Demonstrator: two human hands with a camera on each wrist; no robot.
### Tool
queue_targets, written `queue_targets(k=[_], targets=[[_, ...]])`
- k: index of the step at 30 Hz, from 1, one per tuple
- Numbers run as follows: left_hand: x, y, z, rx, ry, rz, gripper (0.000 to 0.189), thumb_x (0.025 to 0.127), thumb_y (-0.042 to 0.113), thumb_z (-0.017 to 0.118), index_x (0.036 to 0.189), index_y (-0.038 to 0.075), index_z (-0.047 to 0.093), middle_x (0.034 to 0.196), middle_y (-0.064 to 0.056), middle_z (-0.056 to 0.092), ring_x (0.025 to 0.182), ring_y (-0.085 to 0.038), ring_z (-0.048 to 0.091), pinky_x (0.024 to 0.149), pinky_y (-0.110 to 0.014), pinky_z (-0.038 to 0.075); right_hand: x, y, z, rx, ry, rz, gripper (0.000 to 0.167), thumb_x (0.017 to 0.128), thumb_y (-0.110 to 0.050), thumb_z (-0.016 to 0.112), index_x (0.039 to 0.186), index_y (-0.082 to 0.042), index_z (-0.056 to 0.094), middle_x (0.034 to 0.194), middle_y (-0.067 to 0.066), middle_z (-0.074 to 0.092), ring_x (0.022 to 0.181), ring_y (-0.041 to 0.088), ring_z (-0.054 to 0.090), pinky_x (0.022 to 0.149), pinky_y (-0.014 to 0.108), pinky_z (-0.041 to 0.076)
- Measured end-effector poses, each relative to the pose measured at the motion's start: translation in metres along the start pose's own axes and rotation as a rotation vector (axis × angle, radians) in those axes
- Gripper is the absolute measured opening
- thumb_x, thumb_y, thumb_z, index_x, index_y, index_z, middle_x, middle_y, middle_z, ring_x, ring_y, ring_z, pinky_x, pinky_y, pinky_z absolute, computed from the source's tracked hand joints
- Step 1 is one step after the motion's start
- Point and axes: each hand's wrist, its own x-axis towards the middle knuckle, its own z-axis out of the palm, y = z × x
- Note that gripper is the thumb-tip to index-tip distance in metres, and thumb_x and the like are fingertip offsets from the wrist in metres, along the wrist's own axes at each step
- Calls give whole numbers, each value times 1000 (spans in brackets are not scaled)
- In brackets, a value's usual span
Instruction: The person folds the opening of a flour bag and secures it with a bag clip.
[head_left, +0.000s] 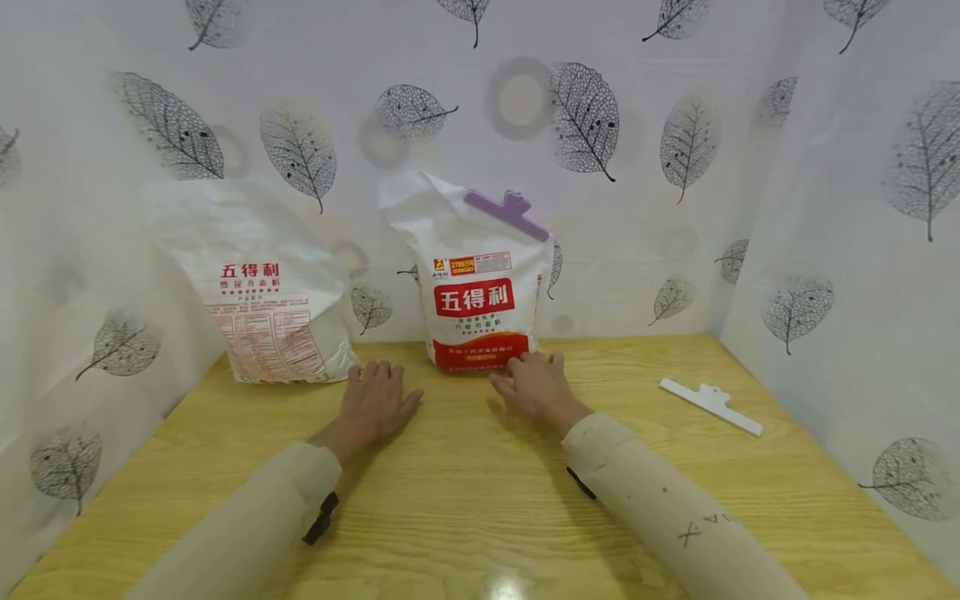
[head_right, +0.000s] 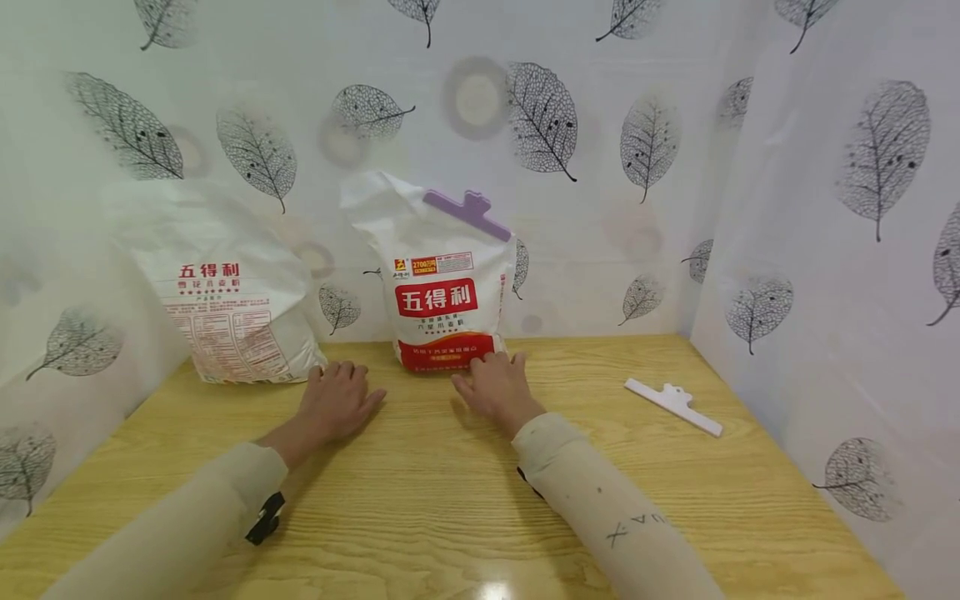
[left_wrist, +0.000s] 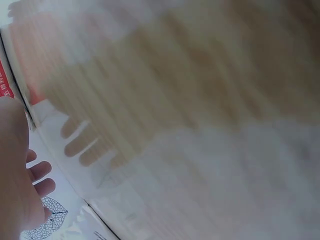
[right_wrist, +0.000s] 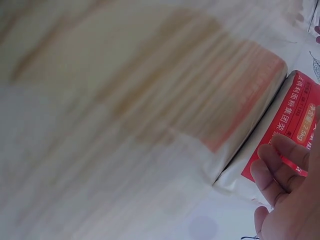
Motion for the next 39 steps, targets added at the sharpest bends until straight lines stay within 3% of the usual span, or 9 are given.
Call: queue_targets(k=[20,31,36,39], targets=[[-10,-19,-1,20,9,-9,67,101,57,41,130,-2,54,121,-23,57,116,-42,52,100,-61,35,2,-17,-2,10,-40,-13,54,100,-59,46,120,-12,64,125,9,65,118,29,54,103,55,29],[-13,-35,3,52,18,-13,70,101,59,39,132,-3,53,119,-25,58,116,-43,52,99,-62,36,3,-20,2,-28,-11,-44,54,101,-60,42,119,-15,66,119,8,66,111,26,55,101,55,31],[-17,-40,1,31,18,-28,69,101,57,40,132,-4,53,123,-27,57,119,-45,51,102,-63,33,4,-23,2,-27,-3,-37,50,101,-56,45,118,-14,65,120,8,66,110,25,54,100,54,31],[-20,-44,-1,29,14,-34,69,102,55,41,133,-5,52,127,-29,56,123,-47,48,105,-66,30,4,-25,2,-34,16,-51,38,102,-46,46,112,-14,65,118,6,66,107,24,53,97,50,32]])
